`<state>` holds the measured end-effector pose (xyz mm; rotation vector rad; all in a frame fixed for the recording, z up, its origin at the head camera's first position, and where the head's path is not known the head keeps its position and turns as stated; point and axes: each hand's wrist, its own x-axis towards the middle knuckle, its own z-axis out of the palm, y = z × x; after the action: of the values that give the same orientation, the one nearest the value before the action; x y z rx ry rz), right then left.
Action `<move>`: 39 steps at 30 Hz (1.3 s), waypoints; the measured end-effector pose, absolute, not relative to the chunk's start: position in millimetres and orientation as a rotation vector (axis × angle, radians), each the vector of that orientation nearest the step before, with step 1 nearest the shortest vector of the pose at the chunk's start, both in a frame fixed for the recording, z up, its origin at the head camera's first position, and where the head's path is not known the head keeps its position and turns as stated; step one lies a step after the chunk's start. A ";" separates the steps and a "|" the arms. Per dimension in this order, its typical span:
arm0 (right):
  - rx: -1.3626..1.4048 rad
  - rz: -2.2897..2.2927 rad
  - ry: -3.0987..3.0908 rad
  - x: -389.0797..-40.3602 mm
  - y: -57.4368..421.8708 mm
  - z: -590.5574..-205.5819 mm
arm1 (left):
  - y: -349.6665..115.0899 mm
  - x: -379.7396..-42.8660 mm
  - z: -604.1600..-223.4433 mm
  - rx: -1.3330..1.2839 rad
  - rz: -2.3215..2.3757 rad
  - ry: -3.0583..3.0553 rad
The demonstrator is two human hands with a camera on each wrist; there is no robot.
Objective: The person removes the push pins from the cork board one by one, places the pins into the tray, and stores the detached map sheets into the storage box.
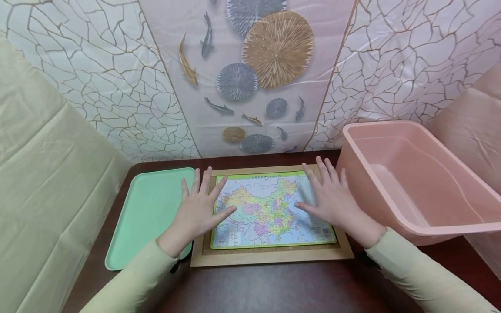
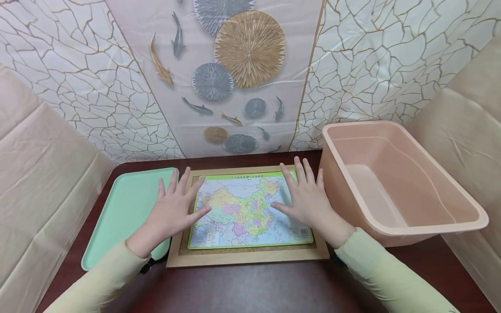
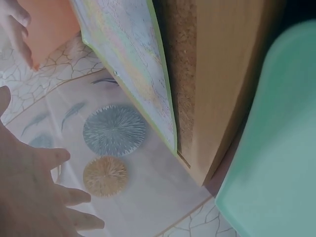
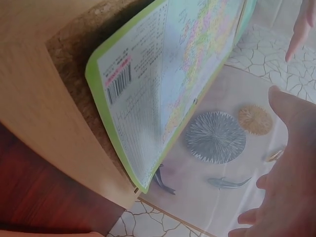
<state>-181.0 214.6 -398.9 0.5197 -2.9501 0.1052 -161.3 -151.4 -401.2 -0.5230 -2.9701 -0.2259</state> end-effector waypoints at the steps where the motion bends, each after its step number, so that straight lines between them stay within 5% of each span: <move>1: 0.520 0.104 -2.953 -180.9 214.5 -399.4 | -150.7 -162.9 -401.3 -0.523 -0.217 -2.973; 39: 0.596 0.184 -2.969 -156.5 221.8 -445.3 | -108.8 -216.3 -411.8 -0.627 -0.238 -3.068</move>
<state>-156.5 221.8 -445.3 0.5956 -2.9690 0.1838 -216.3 -108.8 -411.8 -0.6271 -3.0678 -0.2382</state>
